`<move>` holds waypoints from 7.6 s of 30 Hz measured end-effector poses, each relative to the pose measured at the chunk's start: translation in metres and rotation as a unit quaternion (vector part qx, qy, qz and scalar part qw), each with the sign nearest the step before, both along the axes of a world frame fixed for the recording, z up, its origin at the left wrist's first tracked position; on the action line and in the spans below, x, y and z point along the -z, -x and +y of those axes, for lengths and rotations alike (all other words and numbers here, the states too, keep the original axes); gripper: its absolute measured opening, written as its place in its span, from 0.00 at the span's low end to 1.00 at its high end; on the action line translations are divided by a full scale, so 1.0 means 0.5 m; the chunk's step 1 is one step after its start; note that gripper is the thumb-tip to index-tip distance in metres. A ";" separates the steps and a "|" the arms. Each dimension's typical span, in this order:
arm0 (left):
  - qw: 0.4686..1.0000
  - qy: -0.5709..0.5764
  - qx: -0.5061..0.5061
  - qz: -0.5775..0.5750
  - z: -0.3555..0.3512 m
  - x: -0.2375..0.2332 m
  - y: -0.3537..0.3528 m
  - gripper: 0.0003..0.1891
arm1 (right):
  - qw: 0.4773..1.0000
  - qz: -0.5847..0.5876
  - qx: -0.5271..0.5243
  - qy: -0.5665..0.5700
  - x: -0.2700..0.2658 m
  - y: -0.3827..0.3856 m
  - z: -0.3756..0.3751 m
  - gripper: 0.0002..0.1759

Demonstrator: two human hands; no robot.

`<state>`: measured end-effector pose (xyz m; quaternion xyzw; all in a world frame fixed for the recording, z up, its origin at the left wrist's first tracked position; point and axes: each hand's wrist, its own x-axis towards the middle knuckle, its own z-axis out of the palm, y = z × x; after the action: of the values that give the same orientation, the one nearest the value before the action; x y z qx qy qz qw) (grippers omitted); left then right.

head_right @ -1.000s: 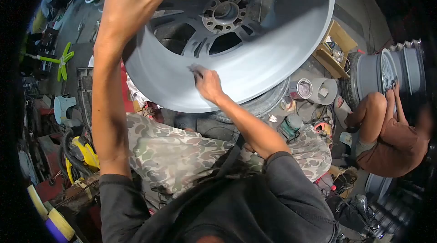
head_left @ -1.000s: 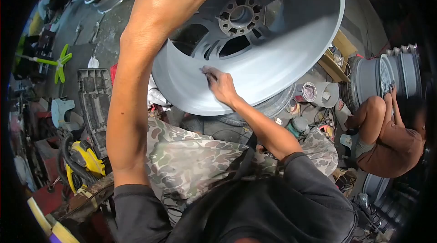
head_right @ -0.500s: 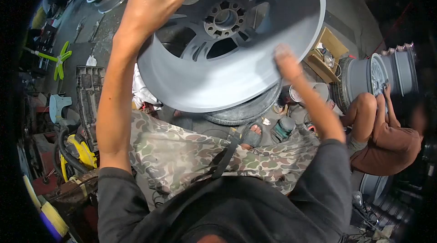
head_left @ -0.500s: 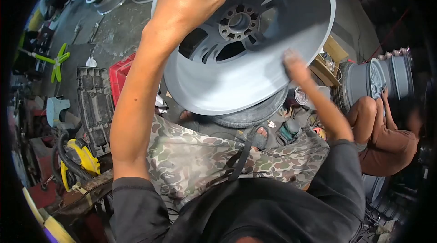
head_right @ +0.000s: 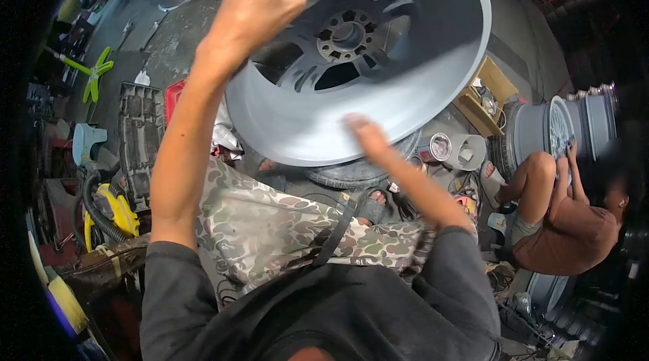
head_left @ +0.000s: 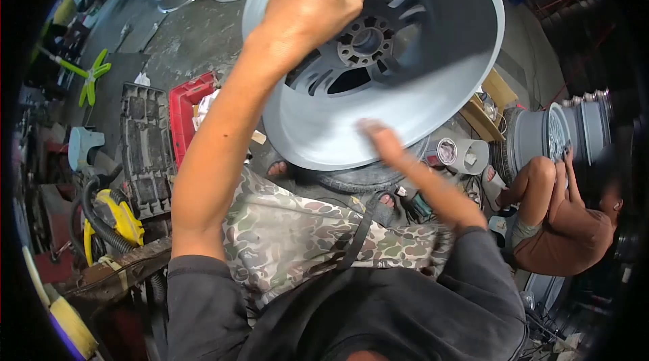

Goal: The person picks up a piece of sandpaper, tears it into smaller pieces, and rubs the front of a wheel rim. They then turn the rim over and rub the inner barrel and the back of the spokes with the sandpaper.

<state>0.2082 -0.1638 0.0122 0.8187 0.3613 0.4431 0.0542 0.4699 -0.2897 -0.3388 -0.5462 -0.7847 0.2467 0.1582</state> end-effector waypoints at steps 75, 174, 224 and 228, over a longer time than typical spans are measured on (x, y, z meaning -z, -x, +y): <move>0.987 0.017 0.147 -0.067 0.001 0.007 0.000 0.13 | 0.975 -0.191 0.048 -0.099 0.026 0.088 0.032 0.11; 0.974 0.077 -0.210 -0.035 0.155 0.123 0.100 0.21 | 0.921 0.385 0.055 -0.032 -0.242 0.312 -0.133 0.19; 0.996 0.058 0.066 0.012 -0.095 -0.001 -0.029 0.30 | 0.995 -0.047 0.045 -0.080 0.112 0.154 0.143 0.11; 0.997 0.059 0.056 0.011 -0.088 0.001 -0.024 0.30 | 0.978 -0.199 0.005 -0.060 0.109 -0.004 0.177 0.20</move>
<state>0.2203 -0.2075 0.0117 0.8377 0.3413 0.4082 0.1228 0.4719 -0.2013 -0.3934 -0.5780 -0.8110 0.0849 0.0328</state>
